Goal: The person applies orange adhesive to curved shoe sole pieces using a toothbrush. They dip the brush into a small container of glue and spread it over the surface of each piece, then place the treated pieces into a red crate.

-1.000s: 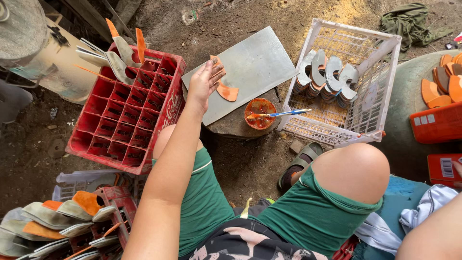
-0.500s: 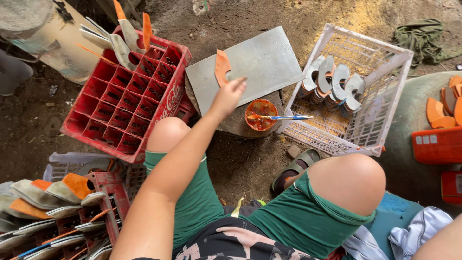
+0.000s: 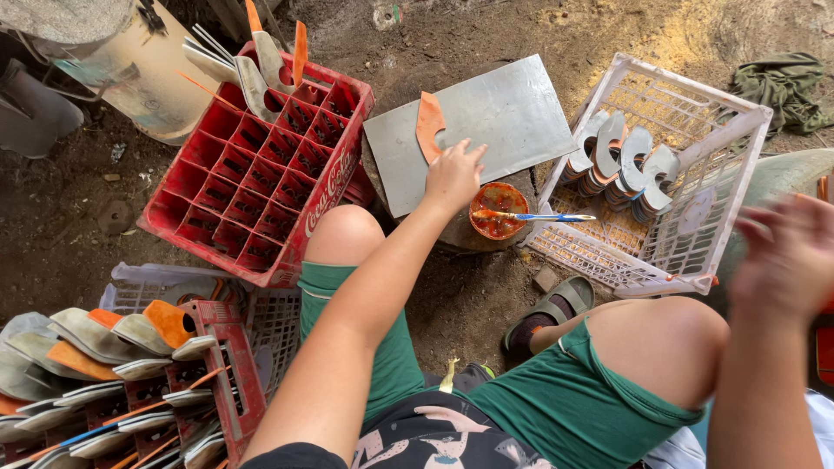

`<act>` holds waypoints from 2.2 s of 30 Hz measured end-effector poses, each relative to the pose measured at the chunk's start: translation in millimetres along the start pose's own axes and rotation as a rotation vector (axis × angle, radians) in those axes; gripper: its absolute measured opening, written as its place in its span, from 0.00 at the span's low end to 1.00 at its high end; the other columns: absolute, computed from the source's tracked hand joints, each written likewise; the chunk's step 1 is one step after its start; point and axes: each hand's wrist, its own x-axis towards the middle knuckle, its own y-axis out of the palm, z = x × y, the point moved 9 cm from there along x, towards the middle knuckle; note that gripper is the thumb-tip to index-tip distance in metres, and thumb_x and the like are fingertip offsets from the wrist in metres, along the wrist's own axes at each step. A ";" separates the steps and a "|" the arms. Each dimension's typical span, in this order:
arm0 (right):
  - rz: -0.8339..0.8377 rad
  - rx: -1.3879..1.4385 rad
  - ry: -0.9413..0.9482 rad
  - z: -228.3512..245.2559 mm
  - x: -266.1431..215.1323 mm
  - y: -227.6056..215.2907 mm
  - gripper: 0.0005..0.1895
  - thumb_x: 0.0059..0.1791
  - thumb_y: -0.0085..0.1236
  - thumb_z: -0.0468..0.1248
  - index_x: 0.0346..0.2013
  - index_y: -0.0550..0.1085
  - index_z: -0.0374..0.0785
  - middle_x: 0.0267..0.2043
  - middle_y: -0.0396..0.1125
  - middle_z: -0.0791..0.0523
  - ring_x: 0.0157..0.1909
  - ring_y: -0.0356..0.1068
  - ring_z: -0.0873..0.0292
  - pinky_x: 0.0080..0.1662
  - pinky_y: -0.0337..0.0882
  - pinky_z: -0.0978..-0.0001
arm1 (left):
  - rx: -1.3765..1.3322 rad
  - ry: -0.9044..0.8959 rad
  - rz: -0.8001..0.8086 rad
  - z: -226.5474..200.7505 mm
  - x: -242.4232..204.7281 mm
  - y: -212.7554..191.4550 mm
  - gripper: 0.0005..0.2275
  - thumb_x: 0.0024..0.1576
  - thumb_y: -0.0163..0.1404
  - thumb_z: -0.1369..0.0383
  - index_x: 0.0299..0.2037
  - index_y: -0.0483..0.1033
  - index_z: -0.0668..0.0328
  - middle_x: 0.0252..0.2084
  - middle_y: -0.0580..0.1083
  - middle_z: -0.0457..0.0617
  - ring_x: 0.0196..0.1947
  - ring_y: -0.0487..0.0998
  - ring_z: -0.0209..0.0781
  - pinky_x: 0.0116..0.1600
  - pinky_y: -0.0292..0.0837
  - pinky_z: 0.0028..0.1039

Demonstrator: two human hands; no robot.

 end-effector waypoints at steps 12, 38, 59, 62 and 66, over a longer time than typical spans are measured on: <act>1.058 -0.961 -0.163 75.1 -40.6 289.4 0.22 0.44 0.66 0.56 0.42 0.81 0.45 0.42 0.74 0.54 0.48 0.73 0.50 0.47 0.73 0.56 | -0.202 -0.405 0.320 39.7 -26.8 19.6 0.16 0.58 0.53 0.65 0.57 0.75 0.45 0.50 0.79 0.47 0.51 0.80 0.48 0.52 0.74 0.40; 0.735 -1.090 -0.330 64.1 -47.8 279.2 0.12 0.47 0.65 0.54 0.36 0.84 0.53 0.40 0.69 0.57 0.48 0.68 0.52 0.51 0.60 0.51 | -0.376 -0.361 0.324 17.1 -41.8 25.1 0.12 0.61 0.49 0.63 0.54 0.79 0.47 0.47 0.81 0.48 0.46 0.80 0.47 0.48 0.74 0.39; 0.739 -1.118 -0.306 47.1 -48.8 266.3 0.10 0.48 0.64 0.51 0.39 0.85 0.56 0.37 0.69 0.58 0.49 0.68 0.53 0.49 0.58 0.53 | -0.236 -0.194 0.123 3.8 -40.9 25.9 0.13 0.53 0.53 0.69 0.48 0.81 0.54 0.44 0.79 0.54 0.44 0.80 0.54 0.48 0.75 0.41; 0.720 -1.074 -0.250 50.4 -35.9 250.7 0.11 0.48 0.65 0.51 0.42 0.85 0.56 0.37 0.69 0.57 0.47 0.68 0.52 0.49 0.58 0.52 | -0.240 -0.254 0.192 6.4 -42.4 31.0 0.12 0.55 0.52 0.68 0.47 0.82 0.52 0.44 0.79 0.52 0.45 0.80 0.52 0.47 0.75 0.41; 0.632 -0.924 -0.226 76.5 -15.0 217.9 0.12 0.49 0.67 0.50 0.43 0.85 0.53 0.38 0.69 0.56 0.48 0.68 0.51 0.49 0.60 0.53 | -0.365 -0.288 0.198 9.4 -41.1 33.9 0.12 0.56 0.53 0.68 0.50 0.80 0.53 0.46 0.78 0.53 0.45 0.80 0.52 0.49 0.74 0.40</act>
